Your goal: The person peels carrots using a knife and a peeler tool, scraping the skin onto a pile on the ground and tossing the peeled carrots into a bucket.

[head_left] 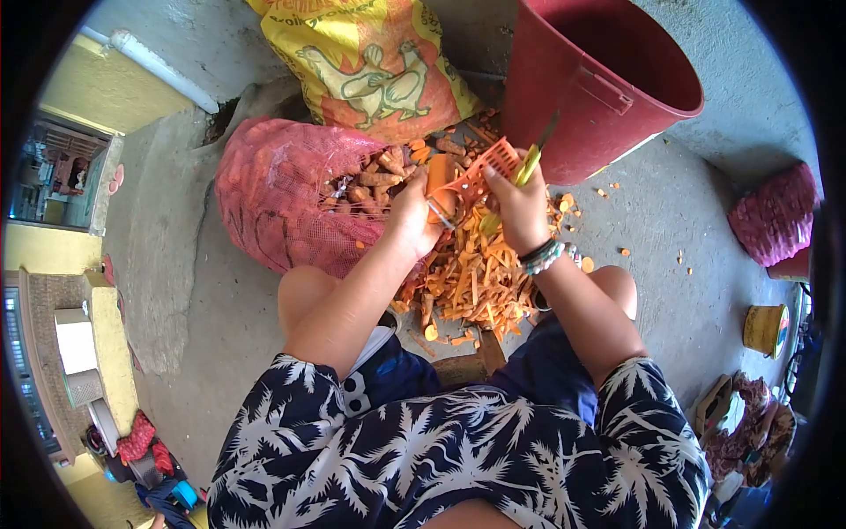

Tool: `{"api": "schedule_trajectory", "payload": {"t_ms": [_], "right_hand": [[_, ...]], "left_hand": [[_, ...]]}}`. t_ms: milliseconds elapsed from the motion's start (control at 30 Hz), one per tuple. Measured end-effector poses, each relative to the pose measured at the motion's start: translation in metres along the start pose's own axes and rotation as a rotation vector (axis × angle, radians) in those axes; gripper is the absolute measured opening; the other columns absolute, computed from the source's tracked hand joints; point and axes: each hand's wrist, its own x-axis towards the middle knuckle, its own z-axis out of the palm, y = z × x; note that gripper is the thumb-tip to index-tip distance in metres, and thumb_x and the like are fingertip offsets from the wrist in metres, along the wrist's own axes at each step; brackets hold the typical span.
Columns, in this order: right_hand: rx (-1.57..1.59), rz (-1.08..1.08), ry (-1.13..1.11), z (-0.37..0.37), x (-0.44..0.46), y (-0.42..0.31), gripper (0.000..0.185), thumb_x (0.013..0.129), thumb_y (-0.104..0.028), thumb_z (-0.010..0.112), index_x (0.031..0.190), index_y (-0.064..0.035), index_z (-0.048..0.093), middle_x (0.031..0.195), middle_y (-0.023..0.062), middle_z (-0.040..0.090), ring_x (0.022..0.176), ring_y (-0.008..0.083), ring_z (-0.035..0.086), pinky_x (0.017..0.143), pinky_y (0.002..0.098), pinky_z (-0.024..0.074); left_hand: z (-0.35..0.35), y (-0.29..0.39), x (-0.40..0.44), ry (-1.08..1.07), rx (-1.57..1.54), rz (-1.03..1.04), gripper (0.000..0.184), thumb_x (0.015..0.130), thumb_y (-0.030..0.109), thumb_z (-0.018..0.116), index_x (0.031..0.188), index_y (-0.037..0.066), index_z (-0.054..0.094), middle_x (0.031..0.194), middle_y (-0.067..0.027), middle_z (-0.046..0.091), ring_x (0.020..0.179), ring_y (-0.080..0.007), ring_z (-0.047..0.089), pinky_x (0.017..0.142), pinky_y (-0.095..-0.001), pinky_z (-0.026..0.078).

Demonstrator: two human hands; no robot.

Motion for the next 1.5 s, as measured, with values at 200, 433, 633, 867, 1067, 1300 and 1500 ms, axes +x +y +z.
{"api": "schedule_trajectory", "payload": {"t_ms": [200,433,633,867,1067,1300,1500], "right_hand": [[0.107,-0.108,0.046,-0.033,0.085,0.012,0.022,0.08,-0.001,0.059,0.097,-0.0028,0.047,0.082,0.0062,0.058,0.066,0.0124,0.059,0.051,0.0236,0.0498],[0.025,0.004,0.019,-0.005,0.007,-0.004,0.031,0.08,0.001,0.058,0.107,-0.0028,0.043,0.089,0.0058,0.057,0.074,0.013,0.059,0.059,0.0242,0.051],[0.07,-0.021,0.023,-0.007,0.03,0.0,0.03,0.079,0.002,0.059,0.105,-0.0025,0.045,0.088,0.0059,0.058,0.069,0.0121,0.058,0.056,0.0231,0.0499],[0.128,-0.132,0.153,-0.045,0.075,0.0,0.022,0.079,-0.001,0.059,0.098,-0.0047,0.048,0.077,0.0034,0.058,0.057,0.0084,0.055,0.045,0.0198,0.0435],[0.132,-0.02,0.002,-0.009,0.0,0.002,0.03,0.079,0.002,0.059,0.105,-0.0034,0.045,0.09,0.0067,0.057,0.076,0.0127,0.059,0.061,0.0226,0.0506],[0.028,-0.27,0.2,-0.045,0.093,0.021,0.024,0.08,0.0,0.058,0.099,-0.0047,0.045,0.079,0.0044,0.057,0.06,0.0111,0.054,0.046,0.0213,0.0435],[0.091,-0.054,0.089,-0.019,0.034,-0.005,0.027,0.08,-0.002,0.06,0.102,-0.0055,0.045,0.086,0.0052,0.058,0.067,0.0116,0.059,0.049,0.0212,0.0473]], "left_hand": [[0.009,0.006,-0.023,-0.119,0.17,-0.057,0.038,0.093,0.035,0.038,0.114,0.005,0.049,0.098,-0.0047,0.056,0.081,-0.0154,0.056,0.072,-0.0287,0.046],[0.009,0.005,-0.005,0.01,-0.02,0.029,0.039,0.094,0.037,0.033,0.117,0.008,0.045,0.104,-0.0084,0.056,0.088,-0.0188,0.055,0.076,-0.0324,0.047],[0.021,-0.004,-0.018,0.045,0.004,0.04,0.039,0.094,0.034,0.031,0.114,0.005,0.048,0.102,-0.0081,0.057,0.088,-0.0187,0.056,0.08,-0.0324,0.046],[0.012,0.008,-0.025,-0.02,0.071,0.02,0.039,0.095,0.034,0.029,0.114,0.004,0.046,0.101,-0.0087,0.056,0.088,-0.0191,0.056,0.078,-0.0314,0.048],[0.016,-0.003,-0.011,0.049,0.036,0.01,0.039,0.096,0.033,0.026,0.114,0.006,0.046,0.105,-0.009,0.056,0.093,-0.0185,0.054,0.084,-0.0328,0.045],[0.006,0.002,-0.02,-0.09,0.209,-0.07,0.04,0.094,0.037,0.034,0.115,0.005,0.046,0.098,-0.006,0.056,0.082,-0.0148,0.056,0.069,-0.0271,0.048],[0.0,0.006,-0.006,0.081,0.083,0.03,0.04,0.094,0.038,0.033,0.114,0.006,0.046,0.097,-0.0074,0.056,0.088,-0.0181,0.056,0.079,-0.0327,0.047]]}}
